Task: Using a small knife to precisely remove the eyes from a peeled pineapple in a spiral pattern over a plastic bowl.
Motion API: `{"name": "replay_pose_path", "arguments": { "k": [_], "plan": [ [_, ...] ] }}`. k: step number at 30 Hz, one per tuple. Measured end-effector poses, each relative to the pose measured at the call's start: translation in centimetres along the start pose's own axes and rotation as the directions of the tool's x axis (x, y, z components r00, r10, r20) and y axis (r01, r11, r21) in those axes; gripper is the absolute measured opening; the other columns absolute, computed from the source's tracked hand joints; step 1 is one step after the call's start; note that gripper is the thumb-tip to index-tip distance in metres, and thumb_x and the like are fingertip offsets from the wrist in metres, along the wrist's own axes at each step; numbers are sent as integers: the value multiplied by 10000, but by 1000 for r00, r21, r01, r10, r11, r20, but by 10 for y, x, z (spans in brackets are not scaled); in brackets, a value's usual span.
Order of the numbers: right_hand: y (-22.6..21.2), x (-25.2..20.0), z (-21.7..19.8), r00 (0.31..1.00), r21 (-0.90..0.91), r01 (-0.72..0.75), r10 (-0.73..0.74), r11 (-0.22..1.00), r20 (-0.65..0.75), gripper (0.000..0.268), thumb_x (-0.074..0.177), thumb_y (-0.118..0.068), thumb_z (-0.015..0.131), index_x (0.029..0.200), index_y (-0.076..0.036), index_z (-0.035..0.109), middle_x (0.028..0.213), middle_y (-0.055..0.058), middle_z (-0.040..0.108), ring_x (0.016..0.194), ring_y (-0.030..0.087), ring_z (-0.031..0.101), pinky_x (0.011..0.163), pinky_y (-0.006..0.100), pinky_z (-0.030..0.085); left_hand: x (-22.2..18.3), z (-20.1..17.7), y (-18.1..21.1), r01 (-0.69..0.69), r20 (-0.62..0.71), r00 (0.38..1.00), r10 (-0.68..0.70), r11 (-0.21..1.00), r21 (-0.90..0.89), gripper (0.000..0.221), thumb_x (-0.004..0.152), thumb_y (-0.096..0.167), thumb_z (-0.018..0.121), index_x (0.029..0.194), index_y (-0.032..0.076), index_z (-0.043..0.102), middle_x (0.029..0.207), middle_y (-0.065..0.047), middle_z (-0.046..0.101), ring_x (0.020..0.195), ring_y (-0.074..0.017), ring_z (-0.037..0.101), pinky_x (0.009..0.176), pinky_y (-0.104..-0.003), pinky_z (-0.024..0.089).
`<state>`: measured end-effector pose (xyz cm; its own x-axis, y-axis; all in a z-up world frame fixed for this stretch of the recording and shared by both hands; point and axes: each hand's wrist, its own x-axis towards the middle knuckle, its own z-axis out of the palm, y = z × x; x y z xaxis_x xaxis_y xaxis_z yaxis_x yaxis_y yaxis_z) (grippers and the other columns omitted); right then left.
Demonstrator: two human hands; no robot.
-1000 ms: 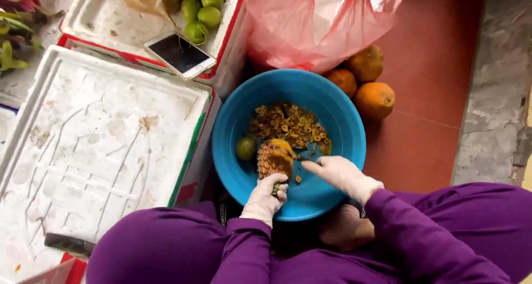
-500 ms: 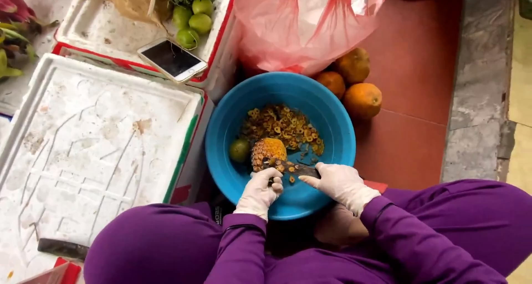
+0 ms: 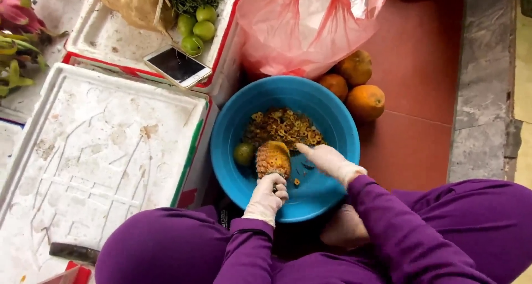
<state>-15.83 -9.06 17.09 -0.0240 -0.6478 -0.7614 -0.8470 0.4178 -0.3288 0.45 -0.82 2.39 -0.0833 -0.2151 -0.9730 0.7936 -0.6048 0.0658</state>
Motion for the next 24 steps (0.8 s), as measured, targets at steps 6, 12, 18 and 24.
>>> {"name": "replay_pose_path", "arguments": {
  "k": [6, 12, 18, 24],
  "plan": [
    [29, -43, 14, 997, -343, -34, 57, 939, 56, 727, 944, -755, 425, 1203, -144, 720, 1163, 166, 765, 1190, 330, 696, 1020, 464, 539, -44, 13, 14, 31, -59, 998, -33, 998, -50, 929, 636, -270, 591, 1440, 169, 439, 1069, -129, 487, 565, -118, 528, 435, -158, 296],
    [24, -23, 24, 997, -366, -46, 64, 930, 37, 767, 945, -767, 413, 1359, -171, 659, 1258, 146, 738, 1244, 320, 671, 1059, 473, 516, -26, 10, 7, 33, -74, 997, -37, 998, -62, 957, 658, -240, 562, 1507, 182, 429, 1448, 37, 388, 505, -142, 497, 417, -196, 306],
    [0, 16, 33, 999, -278, 50, -50, 959, 5, 806, 950, -808, 374, 1031, -90, 731, 900, 121, 750, 943, 314, 746, 863, 434, 571, -85, 26, 18, 13, -103, 994, -20, 998, -65, 487, 675, -246, 561, 969, 141, 524, 902, -72, 439, 485, -111, 451, 418, -175, 242],
    [31, 2, 33, 1000, -296, -12, 10, 955, -9, 726, 954, -748, 413, 935, -86, 713, 826, 128, 733, 912, 329, 749, 832, 451, 576, -81, 25, 20, 29, -82, 996, -33, 998, -52, 377, 657, -225, 603, 878, 74, 536, 783, -44, 395, 521, -73, 451, 430, -167, 219]
  ]
}}
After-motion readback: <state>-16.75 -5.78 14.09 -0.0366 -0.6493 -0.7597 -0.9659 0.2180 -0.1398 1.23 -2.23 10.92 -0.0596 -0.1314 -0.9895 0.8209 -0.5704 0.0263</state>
